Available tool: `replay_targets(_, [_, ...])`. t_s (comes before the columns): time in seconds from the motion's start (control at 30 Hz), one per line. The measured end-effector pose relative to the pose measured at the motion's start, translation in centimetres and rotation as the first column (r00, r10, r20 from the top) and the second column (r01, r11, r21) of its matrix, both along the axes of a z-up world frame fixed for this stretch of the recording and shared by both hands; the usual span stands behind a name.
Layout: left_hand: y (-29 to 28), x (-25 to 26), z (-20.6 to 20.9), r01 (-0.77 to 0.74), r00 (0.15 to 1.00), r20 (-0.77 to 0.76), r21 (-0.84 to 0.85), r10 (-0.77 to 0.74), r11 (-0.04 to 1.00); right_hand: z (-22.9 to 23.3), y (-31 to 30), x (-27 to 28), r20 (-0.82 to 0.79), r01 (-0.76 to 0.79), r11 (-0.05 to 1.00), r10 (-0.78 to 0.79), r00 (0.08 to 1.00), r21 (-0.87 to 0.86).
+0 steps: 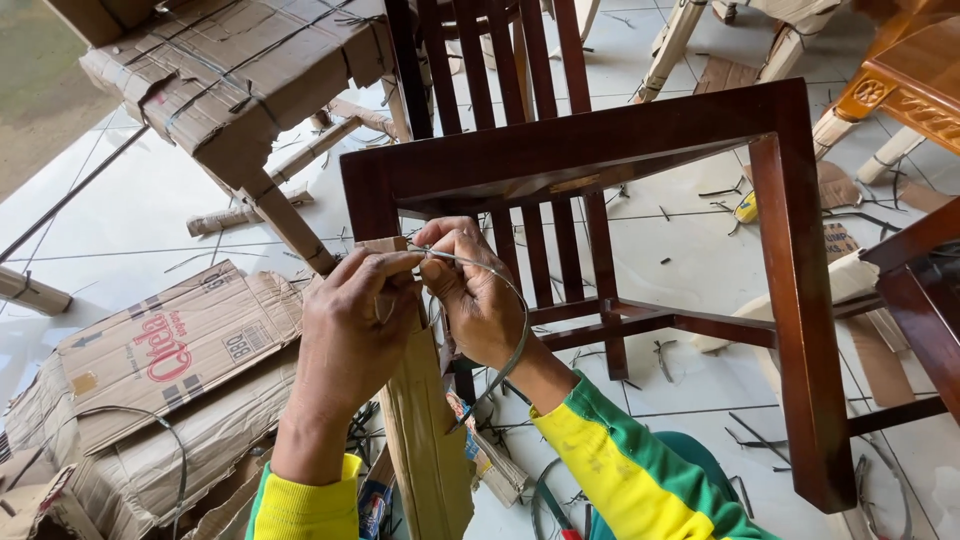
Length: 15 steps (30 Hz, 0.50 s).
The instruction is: Wrapping wooden chair legs with protective cardboard and securing them with wire ties.
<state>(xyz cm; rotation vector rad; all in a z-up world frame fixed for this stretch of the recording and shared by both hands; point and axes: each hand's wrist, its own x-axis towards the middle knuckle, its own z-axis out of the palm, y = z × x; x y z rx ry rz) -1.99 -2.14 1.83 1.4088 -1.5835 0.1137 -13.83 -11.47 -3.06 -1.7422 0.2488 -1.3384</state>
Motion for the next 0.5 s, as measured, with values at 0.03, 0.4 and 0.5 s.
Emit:
replay_targets(0.03, [0.0,0.0,-0.2,0.001,1.000,0.000,-0.001,-0.001,1.000,0.1,-0.1,-0.2,0.000,0.001,1.000,-0.001,1.000,-0.001])
replay_targets(0.4, [-0.6,-0.6,-1.9,-0.079,0.988,0.117,-0.149,0.097,0.986,2.7,-1.7,-2.7,-0.233,-0.101,0.995,0.103,0.967,0.020])
replay_targets(0.5, [-0.3,-0.6,-1.7,-0.057,0.994,0.088,-0.144,0.070,0.988,2.6,-5.0,-6.0,-0.468,0.215,0.977,-0.186,0.864,0.009])
